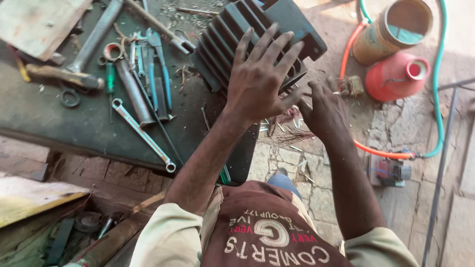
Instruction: The person removes copper wire coils from a motor housing using a screwdriver and hands, then reinserts them and adjusts the housing. Another person assists by holding the motor and using a hammer and metal rod to tap the housing.
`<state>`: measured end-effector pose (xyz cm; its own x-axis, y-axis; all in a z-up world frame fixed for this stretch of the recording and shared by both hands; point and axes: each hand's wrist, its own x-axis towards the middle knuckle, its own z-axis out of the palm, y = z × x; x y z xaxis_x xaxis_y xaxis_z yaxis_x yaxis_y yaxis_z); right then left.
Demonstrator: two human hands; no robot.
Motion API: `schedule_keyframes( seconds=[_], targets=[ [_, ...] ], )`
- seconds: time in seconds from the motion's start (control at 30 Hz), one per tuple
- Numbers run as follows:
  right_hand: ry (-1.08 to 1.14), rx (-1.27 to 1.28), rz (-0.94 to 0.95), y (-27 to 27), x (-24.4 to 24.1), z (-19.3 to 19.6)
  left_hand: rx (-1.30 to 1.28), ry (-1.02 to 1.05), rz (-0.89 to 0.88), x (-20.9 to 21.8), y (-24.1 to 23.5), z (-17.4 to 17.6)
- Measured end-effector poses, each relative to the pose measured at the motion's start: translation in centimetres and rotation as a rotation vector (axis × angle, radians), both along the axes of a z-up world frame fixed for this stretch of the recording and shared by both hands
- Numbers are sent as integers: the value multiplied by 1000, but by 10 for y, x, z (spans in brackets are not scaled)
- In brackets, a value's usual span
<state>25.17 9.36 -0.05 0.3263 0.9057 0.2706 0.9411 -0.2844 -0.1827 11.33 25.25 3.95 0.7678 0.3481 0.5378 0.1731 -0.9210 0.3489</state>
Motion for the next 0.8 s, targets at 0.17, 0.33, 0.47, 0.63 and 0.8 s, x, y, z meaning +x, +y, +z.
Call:
schedule_keyframes(
  seconds=[0.17,0.33,0.47,0.63,0.8],
  targets=[
    [563,-205,-83,-6,-2,-24,-121,7,25,0,2,-19],
    [629,-7,13,-9,-32,-33,-162,-12,48,-6,-2,-19],
    [702,-290,-32,-18,-37,-48,-154,8,15,-16,7,-10],
    [480,-11,289,-29,-7,-101,-117,79,-96,-39,19,-2],
    [114,-228,351,-16,62,-142,-55,143,-95,-36,21,-2]
  ],
)
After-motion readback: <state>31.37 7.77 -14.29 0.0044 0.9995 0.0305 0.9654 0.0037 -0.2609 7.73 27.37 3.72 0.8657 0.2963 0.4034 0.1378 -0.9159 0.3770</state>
